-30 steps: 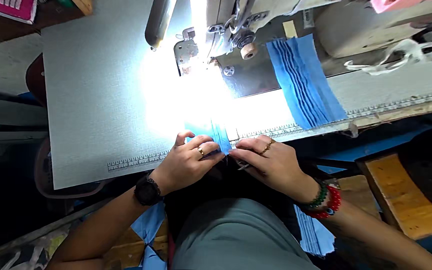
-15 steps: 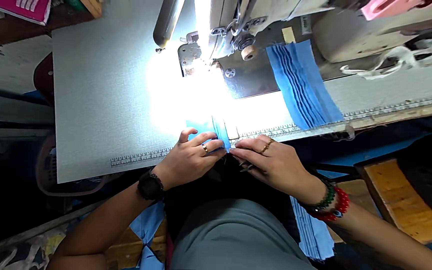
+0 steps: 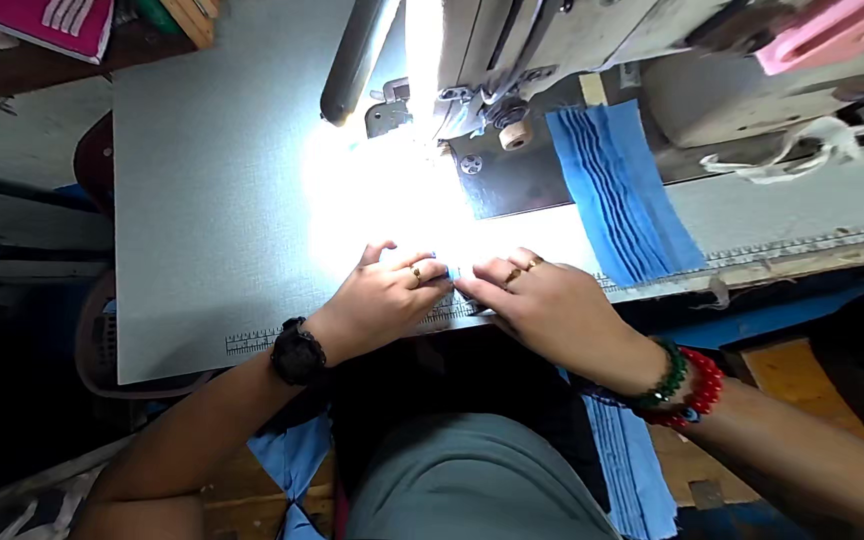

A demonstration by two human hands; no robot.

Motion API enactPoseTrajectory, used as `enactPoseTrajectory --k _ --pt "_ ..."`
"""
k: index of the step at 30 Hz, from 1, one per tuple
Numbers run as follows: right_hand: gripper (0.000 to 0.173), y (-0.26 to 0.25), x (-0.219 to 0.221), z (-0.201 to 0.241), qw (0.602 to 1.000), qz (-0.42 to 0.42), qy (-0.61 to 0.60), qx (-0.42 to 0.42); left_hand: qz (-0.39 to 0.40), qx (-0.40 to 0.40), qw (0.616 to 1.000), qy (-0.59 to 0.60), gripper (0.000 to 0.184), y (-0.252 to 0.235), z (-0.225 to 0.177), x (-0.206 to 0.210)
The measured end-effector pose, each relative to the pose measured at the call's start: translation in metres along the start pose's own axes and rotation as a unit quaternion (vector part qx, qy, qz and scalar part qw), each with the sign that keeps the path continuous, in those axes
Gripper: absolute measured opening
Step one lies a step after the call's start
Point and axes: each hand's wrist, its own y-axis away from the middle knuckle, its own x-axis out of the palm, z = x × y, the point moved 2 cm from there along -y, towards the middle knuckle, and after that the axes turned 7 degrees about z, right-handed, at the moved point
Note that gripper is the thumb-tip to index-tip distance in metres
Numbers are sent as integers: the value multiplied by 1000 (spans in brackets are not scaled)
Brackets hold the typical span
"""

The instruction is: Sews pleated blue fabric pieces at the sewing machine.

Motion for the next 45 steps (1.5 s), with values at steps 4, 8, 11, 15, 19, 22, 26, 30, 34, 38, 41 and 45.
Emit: enactPoseTrajectory --k 4,8,11,15,19,22,26,30,34,38,41,45 --pt "24 -20 -3 -13 1000 2 10 4 4 -7 1000 6 27 -9 22 -4" --pt "26 -39 -2 -26 999 2 33 18 16 -13 999 25 30 -18 45 -8" --pt "22 -53 -3 -35 998 1 47 33 11 -13 1000 13 31 -25 62 -9" --pt "20 -64 -5 -44 998 -3 34 46 -10 -20 1000 2 27 -37 84 -10" --pt "23 -79 -3 -50 994 -26 24 99 -20 -31 999 -11 29 -48 107 -12" --pt "16 -60 -5 -39 993 -32 4 111 -46 -32 998 -3 28 -56 122 -13" --pt "31 -31 -8 -31 982 -22 -28 184 -96 -94 988 73 26 -74 130 -20" --pt "50 -7 -4 -13 966 10 -124 226 -106 -342 927 110 37 -104 135 -32" --pt "30 -6 1 3 970 8 -147 192 -111 -506 834 192 57 -134 92 -46" --pt "25 -21 0 8 975 -3 -143 167 -150 -537 809 188 43 -138 76 -67" --pt "23 -40 5 12 980 0 -130 150 -354 -486 786 147 40 -96 138 -37" --pt "18 -82 5 23 982 14 -119 147 -506 -474 695 188 42 -51 162 -43"
